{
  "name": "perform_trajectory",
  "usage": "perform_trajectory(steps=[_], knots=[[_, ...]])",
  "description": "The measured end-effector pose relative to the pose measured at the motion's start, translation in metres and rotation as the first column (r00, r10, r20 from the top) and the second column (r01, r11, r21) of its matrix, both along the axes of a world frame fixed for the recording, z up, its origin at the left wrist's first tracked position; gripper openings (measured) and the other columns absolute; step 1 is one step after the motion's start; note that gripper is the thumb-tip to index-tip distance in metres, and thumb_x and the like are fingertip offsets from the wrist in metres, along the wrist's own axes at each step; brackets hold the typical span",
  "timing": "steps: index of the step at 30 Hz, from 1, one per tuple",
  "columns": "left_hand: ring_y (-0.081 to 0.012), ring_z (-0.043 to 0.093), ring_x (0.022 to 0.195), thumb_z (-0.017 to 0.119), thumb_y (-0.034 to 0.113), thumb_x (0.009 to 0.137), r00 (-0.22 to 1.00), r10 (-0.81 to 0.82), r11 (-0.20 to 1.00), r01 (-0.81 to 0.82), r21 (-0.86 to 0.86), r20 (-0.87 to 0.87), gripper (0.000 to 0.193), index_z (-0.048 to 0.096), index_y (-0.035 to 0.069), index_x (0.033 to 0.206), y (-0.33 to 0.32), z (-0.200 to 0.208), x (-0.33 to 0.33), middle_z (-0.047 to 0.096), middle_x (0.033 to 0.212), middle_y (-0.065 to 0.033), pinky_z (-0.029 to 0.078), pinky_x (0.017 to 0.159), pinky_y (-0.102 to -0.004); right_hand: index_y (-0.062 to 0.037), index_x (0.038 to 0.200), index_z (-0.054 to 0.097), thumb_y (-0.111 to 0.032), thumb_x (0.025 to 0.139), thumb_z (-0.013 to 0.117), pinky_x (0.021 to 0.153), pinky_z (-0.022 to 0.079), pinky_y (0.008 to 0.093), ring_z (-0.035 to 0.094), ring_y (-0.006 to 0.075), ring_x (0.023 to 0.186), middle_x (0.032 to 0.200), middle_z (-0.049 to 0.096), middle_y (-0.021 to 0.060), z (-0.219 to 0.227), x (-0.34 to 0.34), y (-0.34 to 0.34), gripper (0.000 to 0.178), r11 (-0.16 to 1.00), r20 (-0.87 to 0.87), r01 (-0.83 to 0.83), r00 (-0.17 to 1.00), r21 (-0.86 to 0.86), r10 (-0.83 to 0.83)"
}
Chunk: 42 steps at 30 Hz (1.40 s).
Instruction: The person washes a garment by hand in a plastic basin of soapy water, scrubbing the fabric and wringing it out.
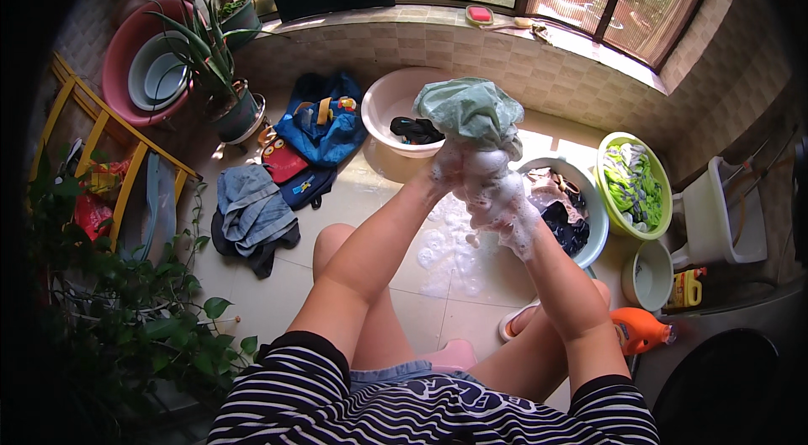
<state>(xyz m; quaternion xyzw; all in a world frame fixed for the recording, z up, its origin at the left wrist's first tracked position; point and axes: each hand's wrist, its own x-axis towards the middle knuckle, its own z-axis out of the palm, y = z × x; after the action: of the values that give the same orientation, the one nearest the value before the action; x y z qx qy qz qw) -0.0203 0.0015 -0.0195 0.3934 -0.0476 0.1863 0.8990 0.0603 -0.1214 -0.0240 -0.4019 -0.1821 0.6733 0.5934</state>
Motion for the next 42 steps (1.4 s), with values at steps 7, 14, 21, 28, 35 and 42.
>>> perform_trajectory(steps=[7,14,21,28,35,42], knots=[[-0.02,0.056,0.09,0.044,0.042,0.086,0.986,-0.081,0.993,0.067,-0.096,-0.148,0.052,0.042,0.001,0.118,0.004,-0.001,-0.004,0.053,0.107,-0.0138,0.05,0.077,-0.033,-0.0049,0.093,0.049,-0.018,0.084,0.051,0.044,0.04,0.0233,0.049,0.014,0.058,0.075,0.049,0.0052,-0.023,0.006,0.015,0.016,0.972,-0.602,-0.235,0.772,0.031,0.206],[-0.0212,0.056,0.087,0.036,0.025,0.089,0.972,0.148,0.961,-0.185,-0.207,-0.183,0.031,0.049,0.004,0.107,0.003,-0.003,-0.004,0.054,0.1,-0.0103,0.05,0.073,-0.0349,0.002,0.105,0.048,0.002,0.075,0.041,0.063,0.048,0.0329,0.057,0.0257,0.077,0.095,0.055,0.0156,0.006,-0.018,0.008,0.03,0.963,0.452,0.266,0.853,0.053,-0.26],[-0.0236,0.056,0.067,0.034,0.034,0.086,0.873,0.178,0.909,-0.323,-0.265,-0.455,0.031,0.049,0.007,0.091,-0.002,-0.014,-0.005,0.054,0.079,-0.0111,0.05,0.06,-0.0361,0.0042,0.12,0.035,-0.007,0.073,0.048,0.088,0.036,0.0448,0.045,0.0431,0.097,0.106,0.045,0.0286,-0.01,-0.031,-0.012,0.05,0.89,0.88,-0.102,-0.138,0.445,-0.455],[-0.0174,0.055,0.07,0.042,0.021,0.084,0.761,0.446,0.699,-0.625,-0.348,-0.471,0.016,0.051,0.009,0.085,-0.033,-0.003,0.013,0.054,0.078,-0.0057,0.05,0.063,-0.033,0.0007,0.107,0.045,-0.008,0.069,0.052,0.078,0.038,0.0444,0.045,0.0396,0.088,0.099,0.047,0.0235,-0.009,-0.013,0.014,0.04,0.904,0.844,-0.12,-0.327,0.41,-0.426],[-0.0121,0.055,0.071,0.041,0.018,0.086,0.808,0.516,0.815,-0.566,-0.129,-0.285,0.015,0.052,0.007,0.087,-0.019,-0.024,0.027,0.055,0.082,-0.0032,0.049,0.062,-0.0263,-0.0062,0.092,0.056,-0.008,0.067,0.056,0.064,0.045,0.0409,0.055,0.035,0.074,0.083,0.056,0.0167,-0.023,0.003,0.029,0.024,0.892,0.892,0.025,0.02,0.451,-0.452],[-0.0183,0.056,0.081,0.044,0.009,0.084,0.99,-0.125,0.984,0.133,-0.121,0.069,0.023,0.047,-0.001,0.105,-0.011,-0.006,0.026,0.053,0.093,-0.011,0.051,0.075,-0.0318,-0.0112,0.095,0.052,-0.026,0.087,0.045,0.058,0.045,0.0248,0.048,0.0126,0.068,0.079,0.049,0.0021,-0.083,0.043,0.042,0.018,0.894,-0.345,-0.072,0.906,0.441,0.244]])
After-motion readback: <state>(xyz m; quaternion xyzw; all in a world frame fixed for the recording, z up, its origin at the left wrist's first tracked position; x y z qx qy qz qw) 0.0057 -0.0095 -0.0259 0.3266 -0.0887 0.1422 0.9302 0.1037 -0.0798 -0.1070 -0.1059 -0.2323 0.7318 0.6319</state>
